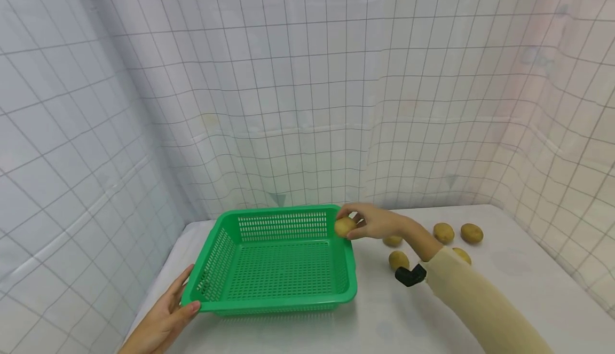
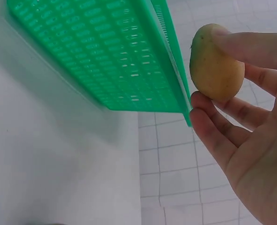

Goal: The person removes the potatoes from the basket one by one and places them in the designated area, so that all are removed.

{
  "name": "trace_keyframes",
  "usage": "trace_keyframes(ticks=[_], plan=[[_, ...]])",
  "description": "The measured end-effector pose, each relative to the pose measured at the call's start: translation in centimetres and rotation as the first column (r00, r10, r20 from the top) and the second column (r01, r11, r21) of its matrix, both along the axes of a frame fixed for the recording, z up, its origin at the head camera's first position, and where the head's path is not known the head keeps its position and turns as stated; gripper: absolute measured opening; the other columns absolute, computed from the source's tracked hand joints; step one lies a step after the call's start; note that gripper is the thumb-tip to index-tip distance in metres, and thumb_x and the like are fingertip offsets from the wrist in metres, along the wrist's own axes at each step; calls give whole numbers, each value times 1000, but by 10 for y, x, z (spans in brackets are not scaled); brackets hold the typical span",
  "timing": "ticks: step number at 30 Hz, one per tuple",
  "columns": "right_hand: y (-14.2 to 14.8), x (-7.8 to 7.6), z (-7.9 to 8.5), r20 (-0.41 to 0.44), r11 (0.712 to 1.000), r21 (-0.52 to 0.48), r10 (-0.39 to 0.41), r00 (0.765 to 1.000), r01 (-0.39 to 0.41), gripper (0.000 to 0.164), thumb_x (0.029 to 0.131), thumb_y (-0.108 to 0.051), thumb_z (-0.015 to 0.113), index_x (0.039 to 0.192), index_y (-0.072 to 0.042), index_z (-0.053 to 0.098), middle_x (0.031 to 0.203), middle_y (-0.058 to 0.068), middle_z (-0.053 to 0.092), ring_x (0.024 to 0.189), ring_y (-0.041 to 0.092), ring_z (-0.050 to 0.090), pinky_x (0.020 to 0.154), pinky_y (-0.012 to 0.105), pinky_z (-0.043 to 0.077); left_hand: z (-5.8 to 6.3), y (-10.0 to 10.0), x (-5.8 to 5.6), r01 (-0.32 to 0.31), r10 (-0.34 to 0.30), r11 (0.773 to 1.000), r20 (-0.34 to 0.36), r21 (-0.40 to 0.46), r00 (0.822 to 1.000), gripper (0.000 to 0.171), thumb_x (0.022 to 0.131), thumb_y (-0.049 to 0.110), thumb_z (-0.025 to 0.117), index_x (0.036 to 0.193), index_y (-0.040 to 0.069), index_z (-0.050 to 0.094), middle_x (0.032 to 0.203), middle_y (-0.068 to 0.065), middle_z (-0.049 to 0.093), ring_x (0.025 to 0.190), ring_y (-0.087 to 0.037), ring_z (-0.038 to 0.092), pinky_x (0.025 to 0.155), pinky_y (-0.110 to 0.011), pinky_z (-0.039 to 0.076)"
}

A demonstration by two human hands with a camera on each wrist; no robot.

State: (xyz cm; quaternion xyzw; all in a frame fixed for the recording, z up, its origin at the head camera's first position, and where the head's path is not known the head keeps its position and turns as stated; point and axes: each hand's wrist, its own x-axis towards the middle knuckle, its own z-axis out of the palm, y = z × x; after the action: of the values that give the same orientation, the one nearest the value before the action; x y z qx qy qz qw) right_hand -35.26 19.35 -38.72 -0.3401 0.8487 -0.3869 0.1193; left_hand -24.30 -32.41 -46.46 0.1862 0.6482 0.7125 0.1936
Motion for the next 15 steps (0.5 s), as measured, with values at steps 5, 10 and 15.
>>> trace_keyframes(ticks=[5, 10, 15], plan=[[15, 4, 2, 8, 999, 0, -51, 999, 51, 43, 97, -14, 74, 137, -11, 59, 132, 5, 57, 119, 29, 60, 98, 41, 54, 0, 0, -2, 9, -9, 1000, -3, 4, 1000, 85, 111, 2, 41, 160, 14, -28, 162, -25, -18, 131, 5, 45, 105, -21, 42], [26, 10, 2, 52, 990, 28, -140, 989, 139, 43, 96, -21, 76, 136, -18, 60, 137, 1, 56, 123, 30, 58, 100, 46, 52, 0, -3, 3, 13, -13, 1000, -8, 10, 1000, 85, 111, 1, 41, 160, 13, -27, 162, -26, -16, 133, 2, 45, 106, -22, 42], [41, 17, -1, 58, 986, 25, -169, 984, 167, 43, 96, -22, 77, 135, -19, 59, 140, 1, 56, 121, 29, 59, 100, 49, 51, 2, -2, 4, -11, 11, 1000, 11, -15, 1000, 84, 112, 3, 41, 162, 17, -25, 163, -23, -18, 131, 5, 44, 105, -21, 42]])
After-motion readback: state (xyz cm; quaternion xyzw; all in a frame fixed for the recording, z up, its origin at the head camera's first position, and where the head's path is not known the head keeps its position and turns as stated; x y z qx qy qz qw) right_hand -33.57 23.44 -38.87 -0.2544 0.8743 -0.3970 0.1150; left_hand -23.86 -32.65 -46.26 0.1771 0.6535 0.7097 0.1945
